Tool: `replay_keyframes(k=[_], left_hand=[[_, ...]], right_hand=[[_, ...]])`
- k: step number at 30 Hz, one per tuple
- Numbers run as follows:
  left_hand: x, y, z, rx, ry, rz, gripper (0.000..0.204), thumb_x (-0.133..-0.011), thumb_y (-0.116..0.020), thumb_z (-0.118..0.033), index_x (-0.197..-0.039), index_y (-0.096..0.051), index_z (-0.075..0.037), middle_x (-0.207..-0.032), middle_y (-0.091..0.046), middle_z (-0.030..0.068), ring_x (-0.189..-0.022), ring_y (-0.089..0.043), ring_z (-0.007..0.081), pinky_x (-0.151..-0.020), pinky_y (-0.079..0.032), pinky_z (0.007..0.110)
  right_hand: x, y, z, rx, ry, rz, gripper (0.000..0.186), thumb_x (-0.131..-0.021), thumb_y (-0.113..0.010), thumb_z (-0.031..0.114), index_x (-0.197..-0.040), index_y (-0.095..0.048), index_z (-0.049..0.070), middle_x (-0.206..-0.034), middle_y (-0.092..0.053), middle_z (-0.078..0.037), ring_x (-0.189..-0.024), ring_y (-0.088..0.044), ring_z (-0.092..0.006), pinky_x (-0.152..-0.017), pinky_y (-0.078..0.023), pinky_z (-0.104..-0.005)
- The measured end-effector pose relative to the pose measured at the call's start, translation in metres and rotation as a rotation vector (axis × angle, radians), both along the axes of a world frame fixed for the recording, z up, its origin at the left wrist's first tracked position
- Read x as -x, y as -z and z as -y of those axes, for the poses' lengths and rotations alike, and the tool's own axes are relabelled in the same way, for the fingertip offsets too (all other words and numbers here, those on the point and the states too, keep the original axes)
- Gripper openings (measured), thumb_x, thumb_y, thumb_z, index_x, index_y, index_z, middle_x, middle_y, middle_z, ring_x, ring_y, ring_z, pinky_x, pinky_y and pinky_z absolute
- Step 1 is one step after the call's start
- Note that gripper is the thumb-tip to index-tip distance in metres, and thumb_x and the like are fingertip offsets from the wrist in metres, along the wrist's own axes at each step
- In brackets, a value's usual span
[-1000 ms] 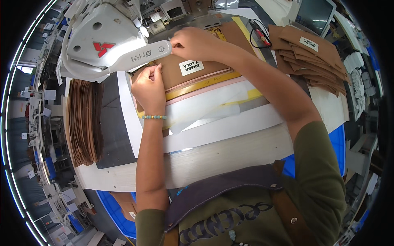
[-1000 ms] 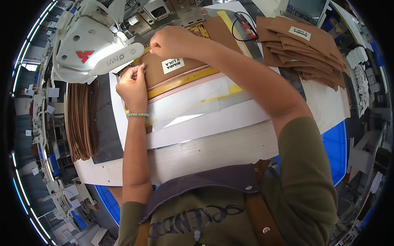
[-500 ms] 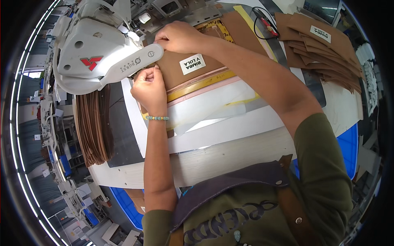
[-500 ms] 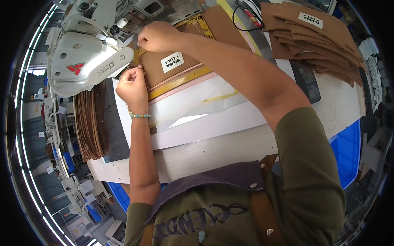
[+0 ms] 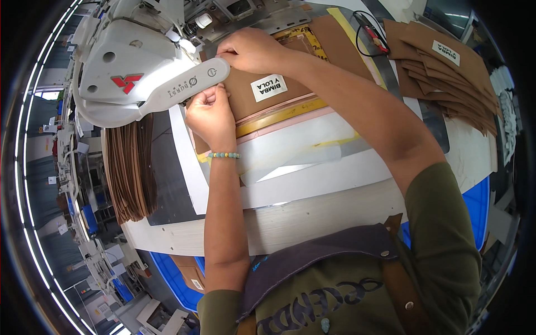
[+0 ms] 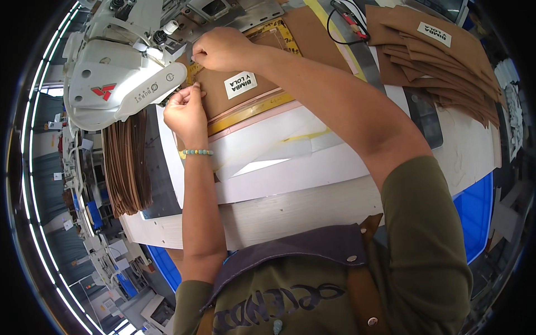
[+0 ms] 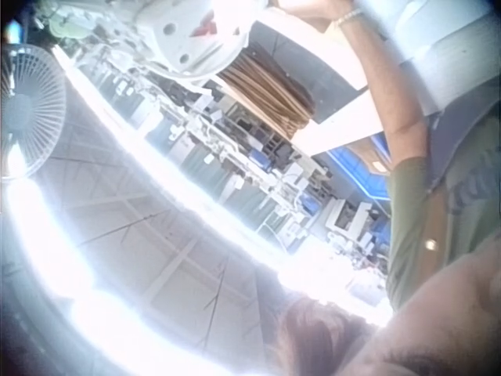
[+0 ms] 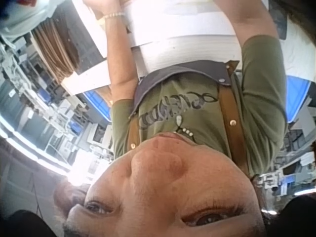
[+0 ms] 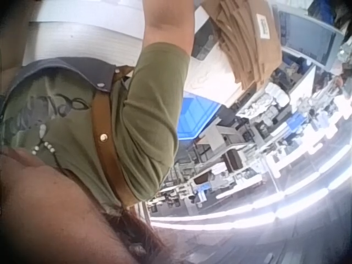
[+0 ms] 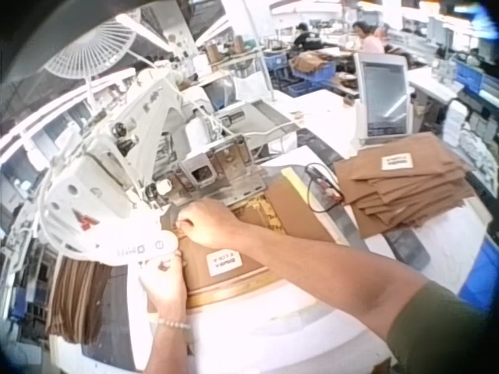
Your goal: Positioning a branded leather patch on a fabric base and stitching it in place using an industrial sewing machine.
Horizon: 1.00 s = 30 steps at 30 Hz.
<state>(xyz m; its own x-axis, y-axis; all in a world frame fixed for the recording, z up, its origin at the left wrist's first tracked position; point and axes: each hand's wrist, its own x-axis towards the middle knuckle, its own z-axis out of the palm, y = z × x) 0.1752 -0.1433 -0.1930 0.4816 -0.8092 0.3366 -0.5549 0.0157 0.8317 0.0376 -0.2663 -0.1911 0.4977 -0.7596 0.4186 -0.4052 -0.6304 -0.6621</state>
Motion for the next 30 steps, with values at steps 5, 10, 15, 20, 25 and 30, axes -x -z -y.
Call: replay_keyframes(k=[5,10,15,20,25,30], left_hand=[[0.003,0.001,-0.001,0.043,-0.027,0.015,0.017,-0.089,-0.079,-0.012,-0.087,-0.075,0.005,-0.075,-0.076,0.0069,-0.066,-0.066,0.0077,-0.067,-0.052,0.024],[-0.001,0.003,-0.003,0.039,-0.061,0.098,0.016,-0.089,-0.078,-0.012,-0.086,-0.076,0.004,-0.074,-0.076,0.0072,-0.065,-0.065,0.0078,-0.066,-0.052,0.024],[0.006,-0.001,-0.003,0.041,-0.086,0.081,0.016,-0.089,-0.078,-0.011,-0.084,-0.076,0.003,-0.074,-0.076,0.0078,-0.065,-0.067,0.0096,-0.066,-0.053,0.025],[0.006,-0.003,-0.004,0.054,-0.103,0.077,0.015,-0.088,-0.078,-0.011,-0.084,-0.076,0.004,-0.074,-0.076,0.0082,-0.066,-0.069,0.0112,-0.067,-0.054,0.026],[0.006,-0.002,-0.004,0.067,-0.092,0.093,0.013,-0.088,-0.078,-0.009,-0.083,-0.076,0.003,-0.074,-0.076,0.0084,-0.066,-0.069,0.0109,-0.068,-0.055,0.026],[-0.001,0.001,-0.003,0.082,-0.099,0.107,0.012,-0.087,-0.078,-0.008,-0.084,-0.077,0.003,-0.074,-0.076,0.0082,-0.067,-0.069,0.0105,-0.068,-0.055,0.026]], right_hand=[[0.001,0.002,0.002,0.036,0.001,0.017,0.022,-0.091,-0.063,0.024,-0.099,-0.078,0.009,-0.091,-0.075,-0.012,-0.083,-0.07,-0.0323,-0.074,-0.054,-0.0411],[-0.001,0.002,0.002,0.025,-0.012,0.003,0.023,-0.091,-0.064,0.025,-0.1,-0.078,0.008,-0.091,-0.075,-0.013,-0.082,-0.07,-0.0313,-0.073,-0.053,-0.0401],[0.003,0.001,-0.001,0.032,-0.008,0.067,0.022,-0.09,-0.064,0.027,-0.092,-0.079,0.011,-0.077,-0.072,-0.013,-0.073,-0.068,-0.0339,-0.069,-0.053,-0.045],[0.003,-0.002,-0.002,0.027,-0.028,0.033,0.022,-0.09,-0.068,0.024,-0.1,-0.078,0.007,-0.087,-0.074,-0.013,-0.075,-0.069,-0.0301,-0.069,-0.051,-0.0386],[0.005,-0.007,-0.005,-0.014,-0.024,0.027,0.021,-0.09,-0.069,0.022,-0.101,-0.077,0.006,-0.087,-0.074,-0.014,-0.075,-0.069,-0.0295,-0.069,-0.052,-0.0381],[0.004,-0.006,-0.004,-0.001,-0.028,0.039,0.021,-0.09,-0.069,0.021,-0.101,-0.077,0.006,-0.088,-0.074,-0.014,-0.076,-0.07,-0.0297,-0.069,-0.052,-0.0382]])
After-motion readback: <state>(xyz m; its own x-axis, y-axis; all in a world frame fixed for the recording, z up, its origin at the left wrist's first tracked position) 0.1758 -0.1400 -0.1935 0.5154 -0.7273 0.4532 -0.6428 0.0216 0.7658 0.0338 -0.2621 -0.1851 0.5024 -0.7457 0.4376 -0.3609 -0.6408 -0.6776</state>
